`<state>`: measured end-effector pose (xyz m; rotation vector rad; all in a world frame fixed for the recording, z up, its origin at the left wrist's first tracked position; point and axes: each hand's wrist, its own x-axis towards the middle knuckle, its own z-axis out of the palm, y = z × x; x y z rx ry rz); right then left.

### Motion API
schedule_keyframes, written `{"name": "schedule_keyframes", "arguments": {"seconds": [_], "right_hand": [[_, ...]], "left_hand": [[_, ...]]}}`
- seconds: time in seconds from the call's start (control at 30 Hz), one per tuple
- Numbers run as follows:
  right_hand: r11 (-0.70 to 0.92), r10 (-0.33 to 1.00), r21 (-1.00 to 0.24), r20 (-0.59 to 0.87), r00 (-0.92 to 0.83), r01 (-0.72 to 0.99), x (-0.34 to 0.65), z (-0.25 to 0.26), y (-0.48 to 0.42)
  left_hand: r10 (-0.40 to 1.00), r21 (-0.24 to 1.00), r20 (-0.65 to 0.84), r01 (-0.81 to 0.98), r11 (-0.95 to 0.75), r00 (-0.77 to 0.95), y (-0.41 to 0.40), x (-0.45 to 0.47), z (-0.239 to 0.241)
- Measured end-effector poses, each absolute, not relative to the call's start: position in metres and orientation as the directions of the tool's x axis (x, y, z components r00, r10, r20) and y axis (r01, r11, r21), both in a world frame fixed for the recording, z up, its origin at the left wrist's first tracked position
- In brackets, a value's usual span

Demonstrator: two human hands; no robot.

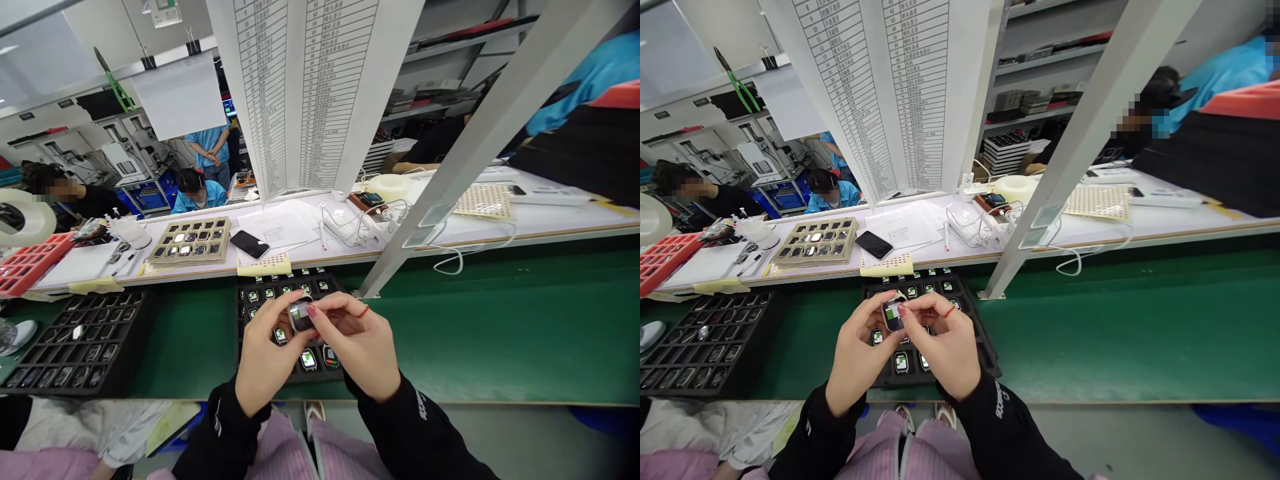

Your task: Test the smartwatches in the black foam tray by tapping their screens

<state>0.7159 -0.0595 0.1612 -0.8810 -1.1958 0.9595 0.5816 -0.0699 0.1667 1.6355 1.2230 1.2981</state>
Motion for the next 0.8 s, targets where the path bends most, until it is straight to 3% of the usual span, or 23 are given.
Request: {"name": "schedule_keyframes", "arguments": {"seconds": [0.6,0.8], "right_hand": [[0.340,0.940,-0.934,0.334,0.070,-0.109,0.711,0.153,-0.061],[0.253,0.967,-0.909,0.236,0.091,-0.332,0.717,0.157,-0.058]], "left_hand": [[0.957,0.925,0.284,0.250,-0.288,0.052,-0.077,0.573,0.165],[0.953,0.910,0.301,0.284,-0.301,0.047,-0.081,0.570,0.166]]}}
